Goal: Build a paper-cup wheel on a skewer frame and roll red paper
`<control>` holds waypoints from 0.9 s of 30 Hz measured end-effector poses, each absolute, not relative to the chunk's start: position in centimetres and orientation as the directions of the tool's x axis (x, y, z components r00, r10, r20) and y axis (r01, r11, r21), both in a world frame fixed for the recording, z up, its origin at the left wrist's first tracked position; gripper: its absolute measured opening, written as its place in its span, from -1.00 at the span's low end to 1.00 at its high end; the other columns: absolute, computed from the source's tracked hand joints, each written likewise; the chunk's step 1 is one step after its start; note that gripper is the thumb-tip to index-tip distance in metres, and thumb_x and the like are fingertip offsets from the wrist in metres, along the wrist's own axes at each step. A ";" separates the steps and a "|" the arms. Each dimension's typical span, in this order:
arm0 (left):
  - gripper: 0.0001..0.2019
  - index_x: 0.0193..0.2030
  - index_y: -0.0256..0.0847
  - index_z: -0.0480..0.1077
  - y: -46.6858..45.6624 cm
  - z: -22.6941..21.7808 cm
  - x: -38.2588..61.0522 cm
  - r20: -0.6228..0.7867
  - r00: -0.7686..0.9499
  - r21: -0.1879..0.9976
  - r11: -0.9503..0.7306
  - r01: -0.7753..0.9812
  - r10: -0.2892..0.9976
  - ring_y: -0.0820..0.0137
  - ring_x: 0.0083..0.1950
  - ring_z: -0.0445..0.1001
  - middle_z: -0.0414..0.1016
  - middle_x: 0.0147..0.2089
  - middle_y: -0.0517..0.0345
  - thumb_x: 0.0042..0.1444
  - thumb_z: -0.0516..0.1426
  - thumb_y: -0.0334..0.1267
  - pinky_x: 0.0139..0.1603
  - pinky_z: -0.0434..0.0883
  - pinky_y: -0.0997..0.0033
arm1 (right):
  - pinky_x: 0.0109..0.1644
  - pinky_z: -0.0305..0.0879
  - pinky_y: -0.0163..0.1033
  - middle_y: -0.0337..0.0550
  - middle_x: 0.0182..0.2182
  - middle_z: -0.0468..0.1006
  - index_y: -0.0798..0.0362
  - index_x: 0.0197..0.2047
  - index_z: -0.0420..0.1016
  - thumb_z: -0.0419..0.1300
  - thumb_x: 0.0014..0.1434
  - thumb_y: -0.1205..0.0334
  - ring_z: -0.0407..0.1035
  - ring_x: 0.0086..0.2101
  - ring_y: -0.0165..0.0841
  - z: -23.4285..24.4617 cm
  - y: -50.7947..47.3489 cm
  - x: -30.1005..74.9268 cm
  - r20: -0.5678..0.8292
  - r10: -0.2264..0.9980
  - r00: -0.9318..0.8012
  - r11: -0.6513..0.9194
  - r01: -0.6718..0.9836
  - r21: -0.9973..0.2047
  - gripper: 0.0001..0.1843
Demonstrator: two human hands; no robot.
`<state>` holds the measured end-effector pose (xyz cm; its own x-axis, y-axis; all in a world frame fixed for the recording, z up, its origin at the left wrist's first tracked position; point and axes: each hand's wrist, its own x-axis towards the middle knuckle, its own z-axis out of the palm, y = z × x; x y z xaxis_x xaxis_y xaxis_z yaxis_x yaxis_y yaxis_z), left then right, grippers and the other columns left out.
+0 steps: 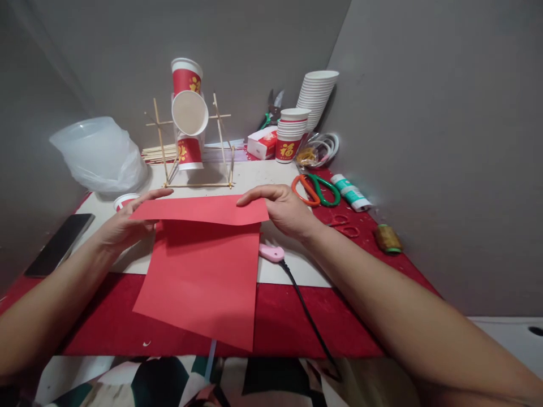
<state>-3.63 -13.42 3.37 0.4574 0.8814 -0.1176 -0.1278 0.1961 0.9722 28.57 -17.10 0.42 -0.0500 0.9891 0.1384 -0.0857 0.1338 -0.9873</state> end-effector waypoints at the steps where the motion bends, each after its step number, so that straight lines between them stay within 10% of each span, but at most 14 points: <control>1: -0.34 0.12 -0.13 0.58 -13.5 3.6 -3.7 -0.121 0.458 0.973 0.196 -0.119 0.881 0.55 -0.40 0.47 0.54 -0.40 0.25 -0.24 0.39 -0.51 -0.28 0.45 0.62 | -0.21 0.48 -0.24 -0.19 -0.39 0.71 -0.07 -0.48 0.72 0.41 -0.10 0.27 0.55 -0.36 -0.34 0.4 -17.1 28.6 0.148 0.988 -0.050 0.145 -0.069 -0.987 -0.96; 7: -0.45 0.00 -0.16 0.63 -13.6 3.4 -3.2 -0.118 0.365 0.985 0.155 -0.075 0.924 0.56 -0.51 0.39 0.47 -0.50 0.28 -0.24 0.37 -0.50 -0.45 0.38 0.60 | -0.15 0.48 -0.21 -0.21 -0.35 0.71 -0.09 -0.43 0.73 0.40 -0.05 0.24 0.57 -0.30 -0.31 -0.1 -16.9 29.0 0.171 0.984 -0.048 0.170 -0.020 -0.985 -0.94; 14: -0.66 -0.27 -0.21 0.65 -13.1 1.6 -3.0 -0.044 0.267 0.997 0.059 -0.049 0.963 0.43 -0.40 0.54 0.61 -0.41 0.14 -0.10 0.47 -0.02 -0.31 0.51 0.47 | -0.23 0.49 -0.18 -0.22 -0.37 0.69 -0.06 -0.30 0.71 0.50 -0.09 0.04 0.53 -0.36 -0.31 -0.6 -16.9 28.8 0.133 0.991 -0.020 0.131 -0.056 -0.990 -0.73; 27: -0.68 -0.26 -0.21 0.67 -14.2 1.9 -2.7 -0.038 0.292 0.999 0.044 -0.014 0.956 0.33 -0.29 0.63 0.70 -0.26 0.03 -0.07 0.47 -0.03 -0.17 0.56 0.35 | -0.12 0.55 -0.06 -0.17 -0.37 0.72 -0.07 -0.30 0.71 0.54 -0.10 -0.10 0.60 -0.31 -0.22 0.0 -17.2 28.2 0.105 0.992 0.065 0.109 -0.046 -0.993 -0.64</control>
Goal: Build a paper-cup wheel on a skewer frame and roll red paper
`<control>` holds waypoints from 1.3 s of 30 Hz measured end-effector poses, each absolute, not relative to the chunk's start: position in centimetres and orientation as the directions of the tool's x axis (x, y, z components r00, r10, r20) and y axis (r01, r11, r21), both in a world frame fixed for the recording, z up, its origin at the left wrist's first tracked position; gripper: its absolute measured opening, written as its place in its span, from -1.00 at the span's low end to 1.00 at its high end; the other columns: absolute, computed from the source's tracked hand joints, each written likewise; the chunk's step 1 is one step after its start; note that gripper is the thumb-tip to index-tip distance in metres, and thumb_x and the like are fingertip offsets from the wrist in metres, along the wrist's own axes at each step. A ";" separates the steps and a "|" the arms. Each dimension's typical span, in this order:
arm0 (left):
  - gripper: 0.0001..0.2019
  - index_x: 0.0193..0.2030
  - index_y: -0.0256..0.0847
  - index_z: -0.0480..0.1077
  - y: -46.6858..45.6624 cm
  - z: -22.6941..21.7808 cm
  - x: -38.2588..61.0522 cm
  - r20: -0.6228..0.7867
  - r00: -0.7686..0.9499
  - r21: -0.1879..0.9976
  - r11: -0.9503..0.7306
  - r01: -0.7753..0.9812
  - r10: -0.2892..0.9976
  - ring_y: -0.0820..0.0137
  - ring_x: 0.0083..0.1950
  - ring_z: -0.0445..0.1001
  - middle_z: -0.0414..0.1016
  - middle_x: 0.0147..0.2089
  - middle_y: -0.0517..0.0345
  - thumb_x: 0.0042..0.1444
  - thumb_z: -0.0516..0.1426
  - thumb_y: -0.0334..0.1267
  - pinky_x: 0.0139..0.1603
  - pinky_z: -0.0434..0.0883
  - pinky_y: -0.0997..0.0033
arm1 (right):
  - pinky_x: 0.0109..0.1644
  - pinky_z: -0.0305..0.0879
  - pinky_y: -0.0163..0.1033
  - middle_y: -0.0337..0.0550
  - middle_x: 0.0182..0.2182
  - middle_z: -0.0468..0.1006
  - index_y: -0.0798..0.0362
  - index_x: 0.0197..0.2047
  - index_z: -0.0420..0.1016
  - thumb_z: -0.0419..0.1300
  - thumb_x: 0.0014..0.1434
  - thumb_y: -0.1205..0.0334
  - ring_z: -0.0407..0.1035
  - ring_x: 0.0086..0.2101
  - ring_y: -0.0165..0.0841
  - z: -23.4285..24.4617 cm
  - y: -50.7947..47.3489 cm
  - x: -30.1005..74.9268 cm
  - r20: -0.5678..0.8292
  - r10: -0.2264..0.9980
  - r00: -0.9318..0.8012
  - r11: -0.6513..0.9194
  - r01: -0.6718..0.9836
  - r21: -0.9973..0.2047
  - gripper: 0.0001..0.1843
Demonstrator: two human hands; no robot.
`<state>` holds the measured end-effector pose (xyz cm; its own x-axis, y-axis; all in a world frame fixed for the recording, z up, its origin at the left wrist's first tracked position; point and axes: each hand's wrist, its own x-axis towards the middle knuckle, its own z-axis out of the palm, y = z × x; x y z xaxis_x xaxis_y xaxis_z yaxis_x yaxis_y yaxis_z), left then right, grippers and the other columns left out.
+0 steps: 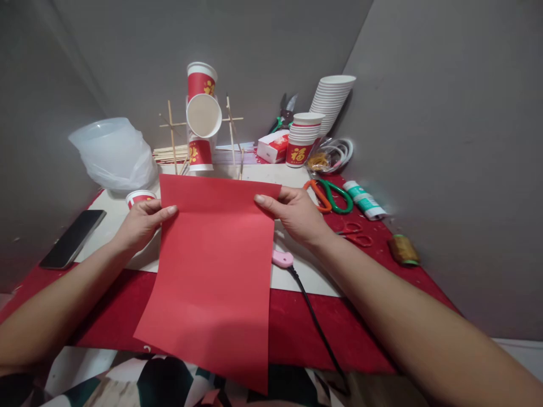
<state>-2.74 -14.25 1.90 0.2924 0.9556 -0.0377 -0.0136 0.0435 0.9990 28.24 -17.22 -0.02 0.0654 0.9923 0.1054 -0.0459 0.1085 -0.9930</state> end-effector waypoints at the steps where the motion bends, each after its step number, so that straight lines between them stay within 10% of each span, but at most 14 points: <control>1: -0.68 -0.25 -0.21 0.66 -14.3 1.9 -2.7 -0.035 0.293 0.999 0.043 -0.018 0.955 0.32 -0.29 0.64 0.71 -0.25 0.02 -0.07 0.47 -0.04 -0.18 0.57 0.34 | -0.13 0.55 -0.07 -0.17 -0.37 0.72 -0.06 -0.30 0.71 0.54 -0.10 -0.11 0.60 -0.31 -0.22 0.0 -17.2 28.2 0.108 0.992 0.070 0.111 -0.041 -0.993 -0.63; 12: -0.57 -0.30 -0.26 0.58 -14.5 2.2 -1.9 0.018 0.135 0.996 -0.005 -0.093 0.991 0.35 -0.41 0.58 0.68 -0.35 0.10 -0.15 0.48 0.04 -0.31 0.56 0.34 | -0.48 0.34 -0.28 -0.24 -0.62 0.53 0.03 -0.50 0.58 0.47 -0.08 -0.30 0.38 -0.57 -0.41 -0.1 -17.2 28.1 0.119 0.991 0.060 0.119 -0.002 -0.993 -0.48; 17: -0.63 -0.14 -0.21 0.56 -13.3 4.2 -3.4 0.125 -0.036 0.986 -0.128 -0.110 0.991 0.41 -0.33 0.58 0.70 -0.26 0.29 0.00 0.44 -0.04 -0.15 0.58 0.38 | -0.47 0.30 -0.30 -0.18 -0.52 0.59 0.04 -0.42 0.61 0.38 0.05 -0.26 0.37 -0.55 -0.44 2.4 -17.3 29.9 0.090 0.987 -0.133 0.124 0.269 -0.955 -0.52; 22: -0.66 -0.07 -0.26 0.58 -12.0 5.6 -5.2 0.197 -0.170 0.979 -0.204 -0.023 0.966 0.36 -0.26 0.59 0.71 -0.24 0.22 0.09 0.38 -0.11 -0.10 0.59 0.36 | -0.23 0.37 -0.20 -0.09 -0.26 0.70 0.02 -0.15 0.65 0.29 0.13 -0.11 0.54 -0.28 -0.24 5.3 -19.1 31.5 -0.046 0.913 -0.405 0.269 0.684 -0.678 -0.60; 29: -0.78 -0.08 -0.30 0.54 -11.8 7.0 -6.0 0.078 -0.154 0.997 -0.080 -0.004 0.985 0.21 -0.08 0.63 0.70 -0.24 0.17 0.19 0.27 -0.23 0.07 0.61 0.06 | -0.31 0.18 -0.25 -0.04 -0.09 0.67 -0.01 0.04 0.45 0.26 0.21 0.10 0.54 -0.21 -0.16 3.9 -23.6 29.3 -0.229 0.919 -0.319 0.272 0.938 -0.215 -0.65; 39: -0.69 0.03 -0.16 0.54 -12.0 8.8 -8.7 0.020 -0.072 0.998 -0.015 0.062 0.997 0.19 -0.08 0.64 0.72 -0.21 0.26 0.18 0.27 -0.11 0.03 0.62 -0.01 | -0.28 0.28 -0.21 -0.08 -0.24 0.67 -0.05 -0.01 0.49 0.19 0.25 -0.20 0.51 -0.33 -0.23 2.5 -24.8 33.7 0.073 0.984 -0.162 0.178 0.881 -0.439 -0.56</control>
<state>-8.66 -12.04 8.82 -0.0723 0.9972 0.0196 0.0621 -0.0151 0.9980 33.69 -24.78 2.48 -0.1624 0.9841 0.0726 0.8805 0.1777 -0.4394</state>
